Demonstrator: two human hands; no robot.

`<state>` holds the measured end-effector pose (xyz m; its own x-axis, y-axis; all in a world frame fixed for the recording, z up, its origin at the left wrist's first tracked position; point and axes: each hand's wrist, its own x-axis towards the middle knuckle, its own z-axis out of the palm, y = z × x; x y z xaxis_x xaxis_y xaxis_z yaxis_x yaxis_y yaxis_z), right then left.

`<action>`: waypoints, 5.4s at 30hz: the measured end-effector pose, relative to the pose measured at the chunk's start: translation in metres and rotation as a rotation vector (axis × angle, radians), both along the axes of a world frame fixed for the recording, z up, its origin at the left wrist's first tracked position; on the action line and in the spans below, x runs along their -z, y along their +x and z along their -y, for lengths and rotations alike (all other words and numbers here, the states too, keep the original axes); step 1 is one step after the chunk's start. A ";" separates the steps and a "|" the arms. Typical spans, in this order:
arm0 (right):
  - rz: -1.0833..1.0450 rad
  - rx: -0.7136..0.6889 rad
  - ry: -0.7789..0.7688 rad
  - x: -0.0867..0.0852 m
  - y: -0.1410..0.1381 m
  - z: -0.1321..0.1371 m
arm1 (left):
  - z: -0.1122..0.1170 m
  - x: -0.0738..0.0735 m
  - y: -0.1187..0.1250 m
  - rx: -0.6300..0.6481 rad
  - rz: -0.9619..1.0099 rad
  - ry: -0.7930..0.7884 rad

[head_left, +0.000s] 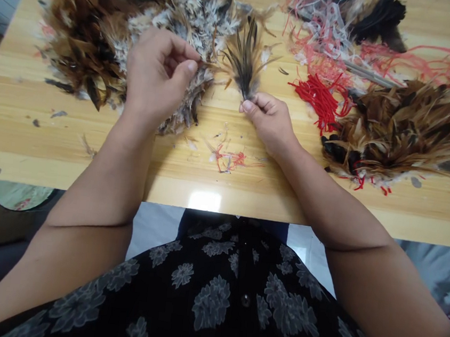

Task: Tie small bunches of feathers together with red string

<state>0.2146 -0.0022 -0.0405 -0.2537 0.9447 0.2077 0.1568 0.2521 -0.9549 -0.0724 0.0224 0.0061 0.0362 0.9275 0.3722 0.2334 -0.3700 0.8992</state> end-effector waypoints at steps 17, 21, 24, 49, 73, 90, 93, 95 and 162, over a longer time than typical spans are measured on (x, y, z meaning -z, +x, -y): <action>-0.072 0.052 -0.041 0.002 0.002 -0.003 | -0.005 0.036 -0.021 -0.137 -0.407 -0.109; -0.054 0.060 -0.051 0.002 0.001 -0.002 | -0.005 0.036 -0.014 -0.075 -0.321 -0.060; -0.044 0.054 -0.042 0.001 0.000 -0.001 | -0.007 0.031 -0.012 -0.057 -0.351 -0.049; -0.088 0.053 -0.066 0.000 -0.005 -0.004 | 0.013 0.015 0.037 -0.044 -0.199 -0.142; -0.124 0.019 -0.027 0.005 -0.003 -0.005 | 0.023 0.007 0.034 -0.078 -0.123 -0.106; -0.108 0.029 -0.040 0.002 -0.005 -0.003 | 0.013 0.028 0.044 -0.005 -0.129 -0.145; -0.100 0.032 -0.045 0.001 -0.005 -0.001 | 0.010 0.023 0.041 -0.052 -0.160 -0.033; -0.092 0.037 -0.043 0.000 -0.004 -0.001 | 0.010 0.017 0.041 -0.050 -0.101 0.008; 0.218 -0.035 -0.004 -0.015 -0.004 0.007 | 0.047 -0.005 0.086 0.210 0.369 -0.514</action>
